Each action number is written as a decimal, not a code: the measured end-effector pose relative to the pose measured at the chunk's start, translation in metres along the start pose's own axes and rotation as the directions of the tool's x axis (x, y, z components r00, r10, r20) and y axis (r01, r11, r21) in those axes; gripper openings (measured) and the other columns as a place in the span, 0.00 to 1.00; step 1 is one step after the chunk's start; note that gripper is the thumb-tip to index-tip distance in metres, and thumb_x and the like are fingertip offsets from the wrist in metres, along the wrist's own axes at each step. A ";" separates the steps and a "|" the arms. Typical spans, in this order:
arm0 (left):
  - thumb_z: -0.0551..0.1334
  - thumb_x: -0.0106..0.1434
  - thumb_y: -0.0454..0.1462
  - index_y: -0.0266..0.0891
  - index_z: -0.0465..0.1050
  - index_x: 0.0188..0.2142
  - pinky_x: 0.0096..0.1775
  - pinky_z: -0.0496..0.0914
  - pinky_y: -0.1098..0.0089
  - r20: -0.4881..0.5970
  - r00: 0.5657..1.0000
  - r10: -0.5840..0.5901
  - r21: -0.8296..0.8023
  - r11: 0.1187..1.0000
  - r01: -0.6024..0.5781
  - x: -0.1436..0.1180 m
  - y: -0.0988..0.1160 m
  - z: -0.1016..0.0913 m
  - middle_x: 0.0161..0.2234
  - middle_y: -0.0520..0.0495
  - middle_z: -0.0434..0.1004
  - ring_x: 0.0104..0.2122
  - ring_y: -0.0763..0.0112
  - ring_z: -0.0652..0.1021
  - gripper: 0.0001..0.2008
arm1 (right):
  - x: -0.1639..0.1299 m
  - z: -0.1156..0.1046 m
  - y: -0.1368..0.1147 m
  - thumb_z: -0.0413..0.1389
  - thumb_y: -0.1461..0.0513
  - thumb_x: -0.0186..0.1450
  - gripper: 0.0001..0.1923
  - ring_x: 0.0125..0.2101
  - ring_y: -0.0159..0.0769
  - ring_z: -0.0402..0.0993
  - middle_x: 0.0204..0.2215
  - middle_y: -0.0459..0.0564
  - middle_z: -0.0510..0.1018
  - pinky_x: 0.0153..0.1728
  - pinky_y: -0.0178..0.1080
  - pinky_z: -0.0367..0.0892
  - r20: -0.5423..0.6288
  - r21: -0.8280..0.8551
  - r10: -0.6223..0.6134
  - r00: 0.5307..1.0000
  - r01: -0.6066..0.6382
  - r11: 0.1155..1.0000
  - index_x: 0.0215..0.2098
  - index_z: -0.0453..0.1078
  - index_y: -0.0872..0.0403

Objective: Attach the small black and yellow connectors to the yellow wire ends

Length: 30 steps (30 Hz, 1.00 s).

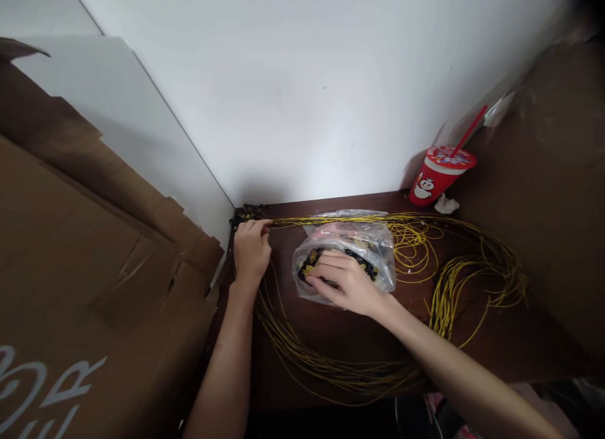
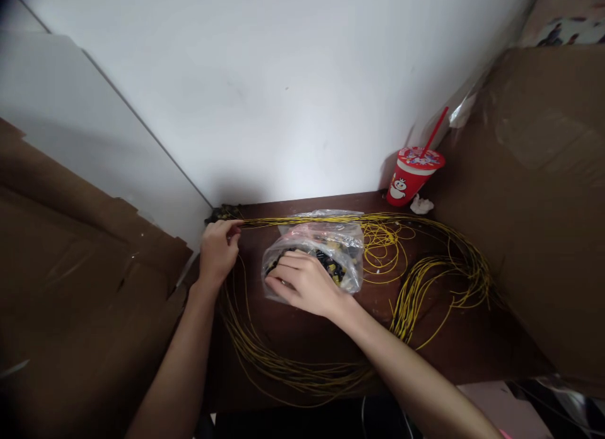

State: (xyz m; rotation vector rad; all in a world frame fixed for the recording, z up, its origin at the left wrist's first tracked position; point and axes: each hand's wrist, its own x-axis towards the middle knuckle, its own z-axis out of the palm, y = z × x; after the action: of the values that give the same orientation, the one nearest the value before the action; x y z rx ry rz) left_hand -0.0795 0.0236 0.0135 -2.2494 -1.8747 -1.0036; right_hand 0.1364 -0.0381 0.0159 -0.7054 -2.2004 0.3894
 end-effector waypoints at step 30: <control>0.63 0.60 0.35 0.40 0.72 0.46 0.43 0.74 0.65 0.144 0.960 0.241 -0.751 0.658 -0.053 -0.011 0.064 0.011 0.40 0.44 0.76 0.37 0.70 0.77 0.14 | 0.000 -0.001 0.028 0.63 0.58 0.55 0.08 0.26 0.31 0.76 0.25 0.45 0.79 0.33 0.39 0.74 -0.152 0.814 0.716 0.681 -0.325 0.482 0.31 0.72 0.53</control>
State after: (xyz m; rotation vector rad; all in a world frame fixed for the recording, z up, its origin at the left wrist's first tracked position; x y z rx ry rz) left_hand -0.0179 0.0015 0.0224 -3.0060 -1.4345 -1.8045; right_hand 0.1475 -0.0163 0.0032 -0.8920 -1.0915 1.2234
